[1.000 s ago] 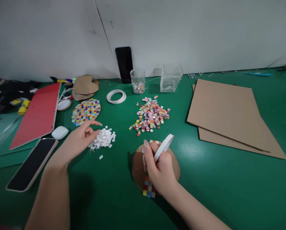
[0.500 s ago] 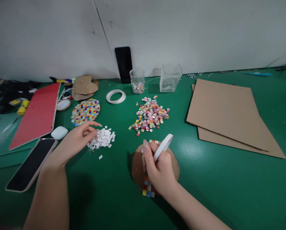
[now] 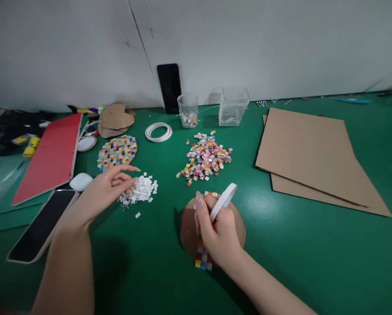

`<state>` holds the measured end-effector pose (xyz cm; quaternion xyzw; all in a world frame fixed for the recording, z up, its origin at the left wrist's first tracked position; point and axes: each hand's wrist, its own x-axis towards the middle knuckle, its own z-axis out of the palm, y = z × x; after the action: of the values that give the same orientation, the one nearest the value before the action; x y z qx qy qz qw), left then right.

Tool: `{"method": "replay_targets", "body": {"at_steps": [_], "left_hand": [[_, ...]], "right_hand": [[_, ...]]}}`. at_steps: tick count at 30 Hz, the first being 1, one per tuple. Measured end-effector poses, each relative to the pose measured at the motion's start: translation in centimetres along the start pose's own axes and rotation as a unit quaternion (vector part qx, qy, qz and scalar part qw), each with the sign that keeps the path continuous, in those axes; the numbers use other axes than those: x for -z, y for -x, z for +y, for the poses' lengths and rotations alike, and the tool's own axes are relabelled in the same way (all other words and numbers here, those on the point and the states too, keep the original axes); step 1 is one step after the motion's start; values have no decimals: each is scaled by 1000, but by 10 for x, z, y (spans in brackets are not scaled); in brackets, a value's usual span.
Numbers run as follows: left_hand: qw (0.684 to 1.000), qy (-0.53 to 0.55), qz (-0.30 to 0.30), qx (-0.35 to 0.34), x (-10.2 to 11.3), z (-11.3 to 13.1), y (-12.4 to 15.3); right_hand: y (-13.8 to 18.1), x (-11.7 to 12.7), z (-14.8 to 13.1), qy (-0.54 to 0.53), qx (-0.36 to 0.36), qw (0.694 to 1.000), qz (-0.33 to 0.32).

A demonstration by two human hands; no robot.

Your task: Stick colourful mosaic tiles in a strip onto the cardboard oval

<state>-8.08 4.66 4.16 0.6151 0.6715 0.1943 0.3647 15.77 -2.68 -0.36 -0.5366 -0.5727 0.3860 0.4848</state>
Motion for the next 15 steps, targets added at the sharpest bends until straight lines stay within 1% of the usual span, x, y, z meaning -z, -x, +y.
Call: {"method": "replay_targets", "body": {"at_steps": [4,10,15], "left_hand": [[1000,-13,6,-8,0,-2,-1],[1000,-14,7,10,-2,0,2],[1000,-17,11,-17,-1,-1,0]], "right_hand": [[0,0,0,12,8,1000,1],[0,0,0,16,9,1000,3],[0,1,0,7,6,1000,4]]}}
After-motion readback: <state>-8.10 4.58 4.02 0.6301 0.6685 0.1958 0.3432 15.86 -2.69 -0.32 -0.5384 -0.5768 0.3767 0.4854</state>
